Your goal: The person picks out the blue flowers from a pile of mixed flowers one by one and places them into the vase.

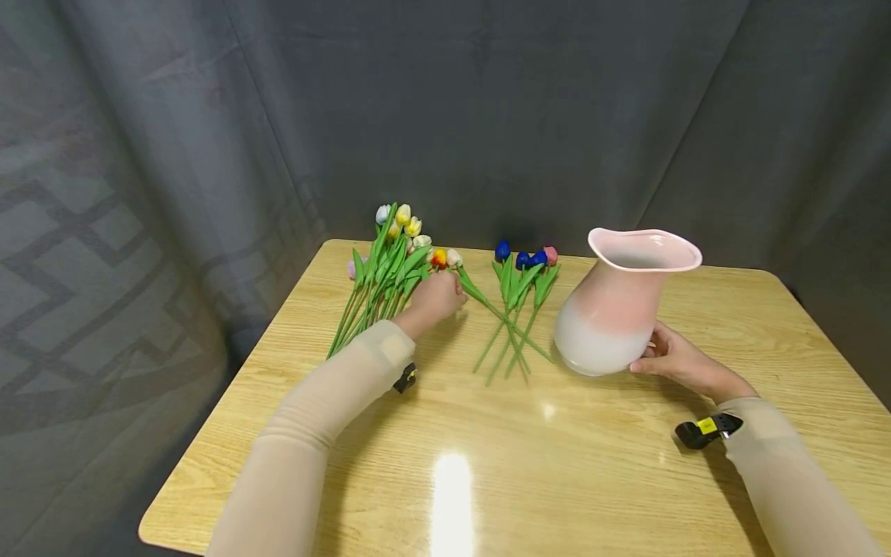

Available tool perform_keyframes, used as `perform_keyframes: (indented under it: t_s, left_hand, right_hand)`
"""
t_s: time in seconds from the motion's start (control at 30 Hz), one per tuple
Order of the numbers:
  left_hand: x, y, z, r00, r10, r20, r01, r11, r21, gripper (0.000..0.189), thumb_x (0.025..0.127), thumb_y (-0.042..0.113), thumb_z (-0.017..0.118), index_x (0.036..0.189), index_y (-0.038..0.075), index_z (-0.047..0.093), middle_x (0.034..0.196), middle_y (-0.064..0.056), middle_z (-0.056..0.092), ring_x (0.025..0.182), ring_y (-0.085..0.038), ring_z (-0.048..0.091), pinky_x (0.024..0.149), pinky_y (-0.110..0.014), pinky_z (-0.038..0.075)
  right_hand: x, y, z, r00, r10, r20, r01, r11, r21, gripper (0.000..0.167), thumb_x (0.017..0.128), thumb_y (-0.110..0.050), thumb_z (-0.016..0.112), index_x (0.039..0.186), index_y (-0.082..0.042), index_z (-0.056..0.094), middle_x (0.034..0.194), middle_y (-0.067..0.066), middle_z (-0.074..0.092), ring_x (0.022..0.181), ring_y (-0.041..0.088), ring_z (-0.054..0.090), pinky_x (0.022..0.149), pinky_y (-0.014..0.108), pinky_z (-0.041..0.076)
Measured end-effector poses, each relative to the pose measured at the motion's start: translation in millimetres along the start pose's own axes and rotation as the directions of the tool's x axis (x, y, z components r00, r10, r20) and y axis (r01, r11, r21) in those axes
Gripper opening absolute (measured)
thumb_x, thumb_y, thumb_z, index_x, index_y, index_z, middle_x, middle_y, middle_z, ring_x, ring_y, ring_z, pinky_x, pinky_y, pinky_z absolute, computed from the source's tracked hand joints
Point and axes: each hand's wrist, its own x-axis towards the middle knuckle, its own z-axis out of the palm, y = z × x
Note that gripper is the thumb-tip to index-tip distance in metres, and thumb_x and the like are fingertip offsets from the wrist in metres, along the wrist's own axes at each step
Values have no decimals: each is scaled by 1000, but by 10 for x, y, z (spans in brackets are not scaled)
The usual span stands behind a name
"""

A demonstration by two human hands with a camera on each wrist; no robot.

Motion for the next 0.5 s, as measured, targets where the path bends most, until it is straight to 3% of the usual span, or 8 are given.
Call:
perform_keyframes:
  t_s: [0.2,0.37,0.43,0.5]
  left_hand:
    - [41,-9,-7,1000,-13,7,14,979,-202,10,94,14,56,86,11,61,65,1,59,54,-14,59,53,-24,44]
    - [109,53,54,1000,-12,18,18,919,-394,10,91,3,52,83,7,55,62,-2,57,64,-26,69,50,-20,46]
    - [155,100,120,998,-35,42,50,902,-428,18,88,-2,51,73,8,51,61,-2,58,62,-25,69,46,-19,44]
    - [178,161,183,995,-83,61,101,911,-400,24,87,-1,53,66,9,50,58,-1,56,53,-19,65,44,-18,42]
  right_hand:
    - [-2,-27,19,1000,-14,10,13,1000,24,73,88,10,60,142,-30,31,129,-14,48,109,0,59,84,20,53]
    - [-6,-24,19,1000,-3,5,3,1000,24,73,88,10,60,143,-27,30,128,-12,48,107,2,60,83,21,54]
    - [-10,-16,11,1000,7,3,-7,1000,15,73,89,9,60,145,-25,28,129,-12,47,107,1,60,84,21,54]
    - [-11,-12,7,1000,16,-3,-16,1000,6,74,89,8,61,147,-22,26,129,-12,46,108,0,59,84,21,53]
